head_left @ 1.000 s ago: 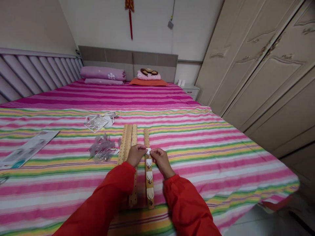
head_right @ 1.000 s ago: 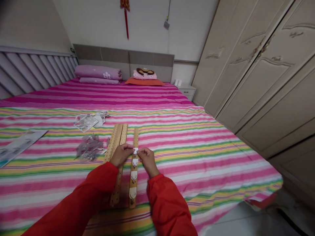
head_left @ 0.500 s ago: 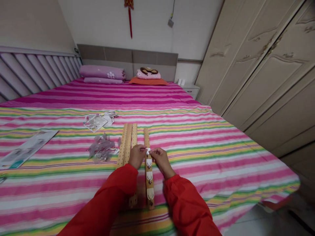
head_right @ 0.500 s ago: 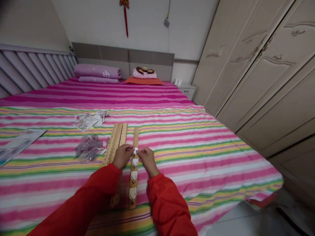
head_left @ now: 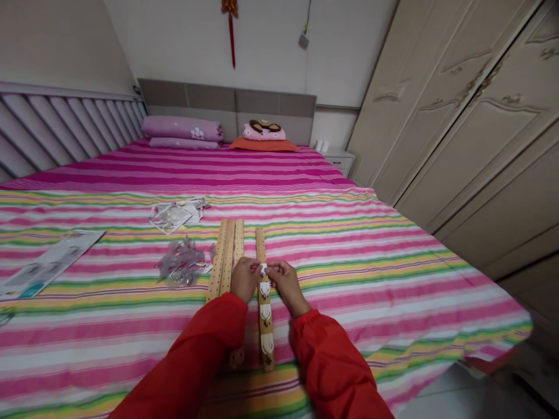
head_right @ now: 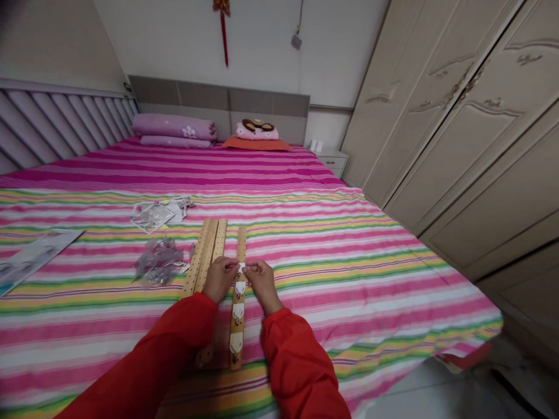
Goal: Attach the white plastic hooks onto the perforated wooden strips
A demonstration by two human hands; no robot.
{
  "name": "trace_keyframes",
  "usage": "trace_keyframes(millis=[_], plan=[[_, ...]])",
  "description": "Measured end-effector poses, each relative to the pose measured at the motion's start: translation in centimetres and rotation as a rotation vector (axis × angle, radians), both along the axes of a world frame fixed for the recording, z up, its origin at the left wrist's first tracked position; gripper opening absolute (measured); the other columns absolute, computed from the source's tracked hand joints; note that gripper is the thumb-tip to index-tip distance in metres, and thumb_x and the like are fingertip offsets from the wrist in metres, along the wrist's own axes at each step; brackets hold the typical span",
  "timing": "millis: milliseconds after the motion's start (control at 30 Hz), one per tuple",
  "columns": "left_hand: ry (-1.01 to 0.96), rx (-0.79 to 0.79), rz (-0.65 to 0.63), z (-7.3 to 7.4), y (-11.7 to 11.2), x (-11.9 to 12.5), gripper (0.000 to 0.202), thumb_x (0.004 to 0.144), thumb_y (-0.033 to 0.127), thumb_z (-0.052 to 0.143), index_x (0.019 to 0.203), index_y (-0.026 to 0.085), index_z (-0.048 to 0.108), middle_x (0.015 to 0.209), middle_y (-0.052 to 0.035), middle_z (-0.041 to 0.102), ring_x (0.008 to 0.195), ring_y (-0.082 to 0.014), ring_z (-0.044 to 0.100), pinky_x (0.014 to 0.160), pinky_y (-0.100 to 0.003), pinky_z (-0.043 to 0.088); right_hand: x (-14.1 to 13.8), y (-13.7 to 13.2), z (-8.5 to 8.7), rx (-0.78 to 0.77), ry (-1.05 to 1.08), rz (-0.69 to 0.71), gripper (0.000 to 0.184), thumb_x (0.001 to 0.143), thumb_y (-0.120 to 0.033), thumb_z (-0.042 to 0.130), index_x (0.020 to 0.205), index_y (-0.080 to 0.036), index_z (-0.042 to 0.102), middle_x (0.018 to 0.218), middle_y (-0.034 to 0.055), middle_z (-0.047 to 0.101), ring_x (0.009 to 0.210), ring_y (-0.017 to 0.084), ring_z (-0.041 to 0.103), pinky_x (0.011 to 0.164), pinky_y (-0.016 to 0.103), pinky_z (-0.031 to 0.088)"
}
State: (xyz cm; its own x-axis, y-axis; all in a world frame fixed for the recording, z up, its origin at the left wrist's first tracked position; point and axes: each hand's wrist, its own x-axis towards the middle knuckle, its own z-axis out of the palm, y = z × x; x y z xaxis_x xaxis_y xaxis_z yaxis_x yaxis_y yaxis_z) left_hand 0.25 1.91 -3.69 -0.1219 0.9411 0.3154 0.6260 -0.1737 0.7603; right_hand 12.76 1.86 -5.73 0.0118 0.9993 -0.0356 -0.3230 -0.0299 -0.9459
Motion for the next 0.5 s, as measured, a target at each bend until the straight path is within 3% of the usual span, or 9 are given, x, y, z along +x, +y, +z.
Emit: trace_keyframes(millis=[133, 300, 500], plan=[[0.138, 0.019, -0.068, 0.2, -0.5, -0.2, 0.016, 0.078, 0.015, 0.057, 0.086, 0.016, 0.071, 0.079, -0.0042, 0.059, 0.077, -0.0152, 0.058, 0.074, -0.029, 0.049, 0.1, -0.1, 0.0, 0.017, -0.010, 0.031, 0.033, 0.059, -0.029, 0.073, 0.089, -0.016, 0.071, 0.049, -0.0085, 0.051, 0.038, 0.006, 0.040, 0.036, 0.018, 0.032], [0.444, -0.004, -0.155, 1.3, -1.3, -0.1, 0.023, 0.084, 0.016, 0.048, 0.090, 0.016, 0.071, 0.085, -0.0073, 0.059, 0.087, -0.0186, 0.056, 0.082, -0.032, 0.045, 0.0, 0.0, -0.5, 0.024, -0.103, 0.044, 0.030, 0.062, -0.033, 0.071, 0.085, -0.016, 0.074, 0.048, -0.0044, 0.056, 0.040, 0.008, 0.041, 0.038, 0.022, 0.034], [0.659, -0.099, -0.105, 2.8, -1.9, -0.1, 0.025, 0.087, 0.028, 0.048, 0.092, 0.021, 0.072, 0.100, -0.0093, 0.064, 0.098, -0.0256, 0.052, 0.081, -0.039, 0.037, -0.1, 0.3, -0.8, 0.046, -0.186, 0.041, 0.027, 0.063, -0.034, 0.069, 0.082, -0.017, 0.075, 0.055, -0.0004, 0.061, 0.046, 0.012, 0.047, 0.040, 0.022, 0.036]])
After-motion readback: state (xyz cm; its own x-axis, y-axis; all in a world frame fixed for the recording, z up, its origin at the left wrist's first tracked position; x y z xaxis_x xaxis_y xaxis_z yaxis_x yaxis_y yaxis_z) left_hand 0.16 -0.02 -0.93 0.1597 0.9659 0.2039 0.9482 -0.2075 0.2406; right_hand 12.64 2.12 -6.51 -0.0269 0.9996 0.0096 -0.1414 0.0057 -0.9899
